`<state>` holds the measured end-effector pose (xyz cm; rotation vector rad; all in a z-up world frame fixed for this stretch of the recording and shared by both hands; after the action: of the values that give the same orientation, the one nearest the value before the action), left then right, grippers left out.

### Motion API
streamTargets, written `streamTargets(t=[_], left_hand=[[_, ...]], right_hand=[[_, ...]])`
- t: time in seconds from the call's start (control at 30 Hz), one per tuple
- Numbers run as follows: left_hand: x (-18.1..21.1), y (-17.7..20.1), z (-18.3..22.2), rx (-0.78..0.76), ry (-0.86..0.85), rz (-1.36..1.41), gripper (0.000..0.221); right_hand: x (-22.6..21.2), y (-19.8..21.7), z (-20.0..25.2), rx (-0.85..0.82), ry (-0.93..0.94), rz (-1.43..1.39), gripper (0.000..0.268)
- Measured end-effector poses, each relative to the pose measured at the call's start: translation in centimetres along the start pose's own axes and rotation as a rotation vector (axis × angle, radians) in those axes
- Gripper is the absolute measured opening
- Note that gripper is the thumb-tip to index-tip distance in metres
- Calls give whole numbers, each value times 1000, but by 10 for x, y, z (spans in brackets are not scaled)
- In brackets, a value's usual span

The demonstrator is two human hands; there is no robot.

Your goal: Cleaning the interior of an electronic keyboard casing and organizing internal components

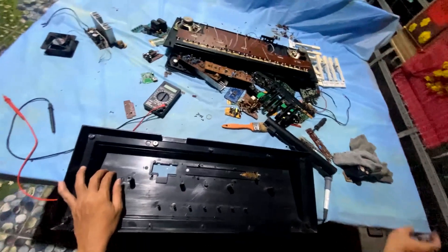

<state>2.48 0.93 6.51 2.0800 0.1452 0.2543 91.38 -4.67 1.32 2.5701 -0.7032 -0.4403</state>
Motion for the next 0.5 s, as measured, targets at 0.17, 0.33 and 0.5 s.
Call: streamTargets(t=[0.17,0.33,0.5], left_hand=[[-1,-7,2,25,6,-30,26],[-1,-2,3,44,-17,-19,23],[0,1,0,49,-24,26,23]], right_hand=[[-149,19,-72,175,221,-479,45],[-355,44,-95,-679,416,-907,23],[-521,44,-63,-1163,793,-788,36]])
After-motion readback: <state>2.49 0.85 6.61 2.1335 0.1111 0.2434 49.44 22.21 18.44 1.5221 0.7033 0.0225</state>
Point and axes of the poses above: each hand's wrist, its own z-axis away from the middle knuckle, its own y-axis out of the back of the hand, x = y × z, the point moved 1 cm from there along -z, towards the middle knuckle, and after that the axes turned 4 degrees about y, right-handed, at the moved point
